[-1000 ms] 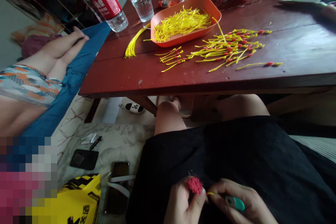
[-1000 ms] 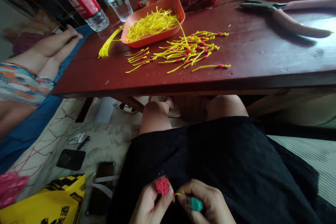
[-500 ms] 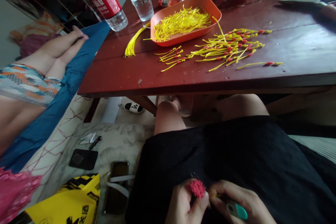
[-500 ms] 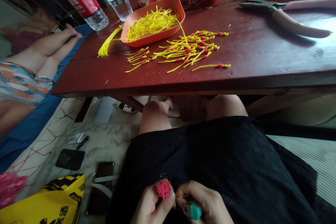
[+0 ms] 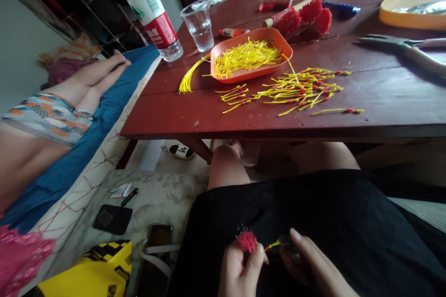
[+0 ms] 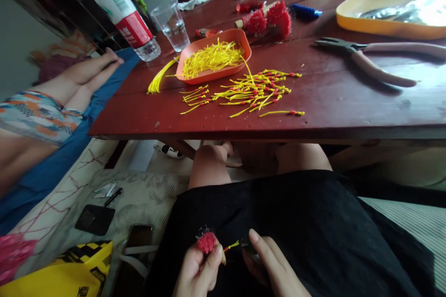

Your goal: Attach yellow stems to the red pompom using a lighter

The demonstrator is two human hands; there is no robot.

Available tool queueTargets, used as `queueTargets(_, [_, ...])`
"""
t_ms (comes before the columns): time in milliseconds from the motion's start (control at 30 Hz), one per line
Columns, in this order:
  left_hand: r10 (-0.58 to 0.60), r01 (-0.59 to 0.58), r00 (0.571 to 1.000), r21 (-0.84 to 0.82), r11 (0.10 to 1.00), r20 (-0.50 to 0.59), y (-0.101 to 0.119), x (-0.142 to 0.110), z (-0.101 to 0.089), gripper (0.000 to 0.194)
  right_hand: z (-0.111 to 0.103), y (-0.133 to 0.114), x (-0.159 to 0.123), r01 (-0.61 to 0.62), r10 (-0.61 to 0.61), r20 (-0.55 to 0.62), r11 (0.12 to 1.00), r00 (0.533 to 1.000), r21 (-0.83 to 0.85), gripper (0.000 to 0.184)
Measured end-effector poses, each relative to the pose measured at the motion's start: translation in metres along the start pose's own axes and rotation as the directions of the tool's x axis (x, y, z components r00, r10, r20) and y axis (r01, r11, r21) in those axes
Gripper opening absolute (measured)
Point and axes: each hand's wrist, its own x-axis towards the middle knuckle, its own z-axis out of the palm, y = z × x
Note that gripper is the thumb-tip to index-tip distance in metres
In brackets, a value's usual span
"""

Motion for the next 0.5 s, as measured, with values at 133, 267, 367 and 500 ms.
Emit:
queueTargets(133, [-0.026,0.026,1.000,-0.019,0.999,0.018,0.001,-0.001,0.000,0.042,0.004,-0.003,-0.004,-0.129,0.135,-0.038,0.983,0.990,0.129,0.044])
queueTargets(267, [-0.073,0.078,0.996,-0.086,0.993,0.060,0.003,0.001,0.002,0.049,0.007,-0.003,-0.005,-0.184,0.205,-0.056,0.950,0.977,0.254,0.042])
queueTargets(367, [-0.084,0.091,0.993,-0.091,0.992,0.078,0.003,0.001,0.004,0.053,0.010,-0.002,-0.006,-0.199,0.238,-0.056,0.900,0.970,0.387,0.043])
queueTargets(500, [-0.094,0.100,0.992,-0.077,0.992,0.083,0.005,0.000,0.003,0.055,0.012,-0.004,-0.006,-0.226,0.260,-0.031,0.885,0.965,0.407,0.045])
